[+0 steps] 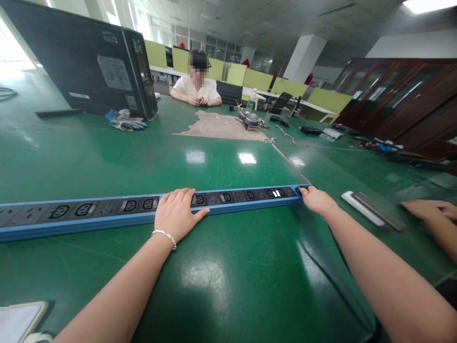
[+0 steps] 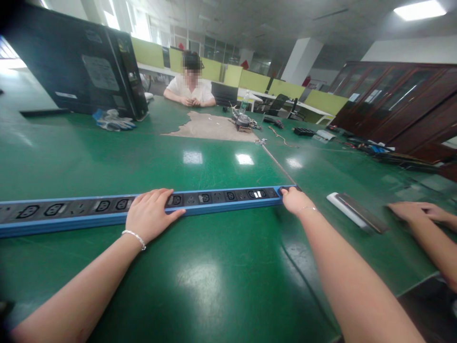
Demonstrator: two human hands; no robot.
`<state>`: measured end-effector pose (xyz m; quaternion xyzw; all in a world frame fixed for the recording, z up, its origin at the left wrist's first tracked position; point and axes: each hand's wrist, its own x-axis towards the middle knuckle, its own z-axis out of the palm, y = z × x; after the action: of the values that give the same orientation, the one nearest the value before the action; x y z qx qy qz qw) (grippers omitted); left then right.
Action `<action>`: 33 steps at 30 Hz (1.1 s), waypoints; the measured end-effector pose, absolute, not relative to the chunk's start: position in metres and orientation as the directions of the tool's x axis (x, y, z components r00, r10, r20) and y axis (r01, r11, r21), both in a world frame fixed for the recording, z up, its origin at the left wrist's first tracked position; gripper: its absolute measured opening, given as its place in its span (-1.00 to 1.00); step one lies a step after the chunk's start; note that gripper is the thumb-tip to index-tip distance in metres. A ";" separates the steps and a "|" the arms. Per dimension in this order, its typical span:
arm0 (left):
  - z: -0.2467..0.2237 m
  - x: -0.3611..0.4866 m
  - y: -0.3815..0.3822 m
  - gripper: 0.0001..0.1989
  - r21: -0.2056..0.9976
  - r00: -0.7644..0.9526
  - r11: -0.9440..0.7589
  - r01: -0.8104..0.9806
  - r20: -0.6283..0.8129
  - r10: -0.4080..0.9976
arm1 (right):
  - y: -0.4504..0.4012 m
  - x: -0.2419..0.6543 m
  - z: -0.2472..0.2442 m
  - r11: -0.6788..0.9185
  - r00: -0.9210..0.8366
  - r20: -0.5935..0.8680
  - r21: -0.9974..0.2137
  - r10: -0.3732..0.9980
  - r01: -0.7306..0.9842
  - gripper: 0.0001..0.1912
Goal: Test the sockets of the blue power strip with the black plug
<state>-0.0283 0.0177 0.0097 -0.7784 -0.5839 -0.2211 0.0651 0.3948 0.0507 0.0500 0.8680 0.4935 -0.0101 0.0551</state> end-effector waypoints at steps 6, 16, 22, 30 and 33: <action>0.010 -0.028 0.018 -0.42 0.173 0.223 -0.314 0.933 0.407 0.886 | 0.049 0.394 0.046 -0.522 0.526 -0.059 0.078 0.848 0.849 -0.41; 0.009 -0.029 0.018 -0.41 0.151 0.233 -0.320 0.935 0.421 0.877 | 0.047 0.395 0.045 -0.515 0.516 -0.050 0.032 0.855 0.856 -0.42; 0.009 -0.030 0.018 -0.44 0.136 0.233 -0.315 0.939 0.423 0.876 | 0.043 0.390 0.049 -0.505 0.505 -0.045 0.010 0.862 0.863 -0.45; 0.010 -0.029 0.017 -0.42 0.166 0.221 -0.311 0.936 0.411 0.884 | 0.034 0.387 0.078 -0.536 0.542 0.171 -0.084 0.823 0.840 -0.40; 0.009 -0.029 0.018 -0.42 0.157 0.219 -0.306 0.939 0.414 0.883 | 0.036 0.381 0.084 -0.476 0.479 0.058 -0.058 0.876 0.877 -0.45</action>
<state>-0.0292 0.0178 0.0091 -0.7781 -0.5854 -0.2184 0.0636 0.3810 0.0362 0.0841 0.8591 0.5102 0.0100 -0.0395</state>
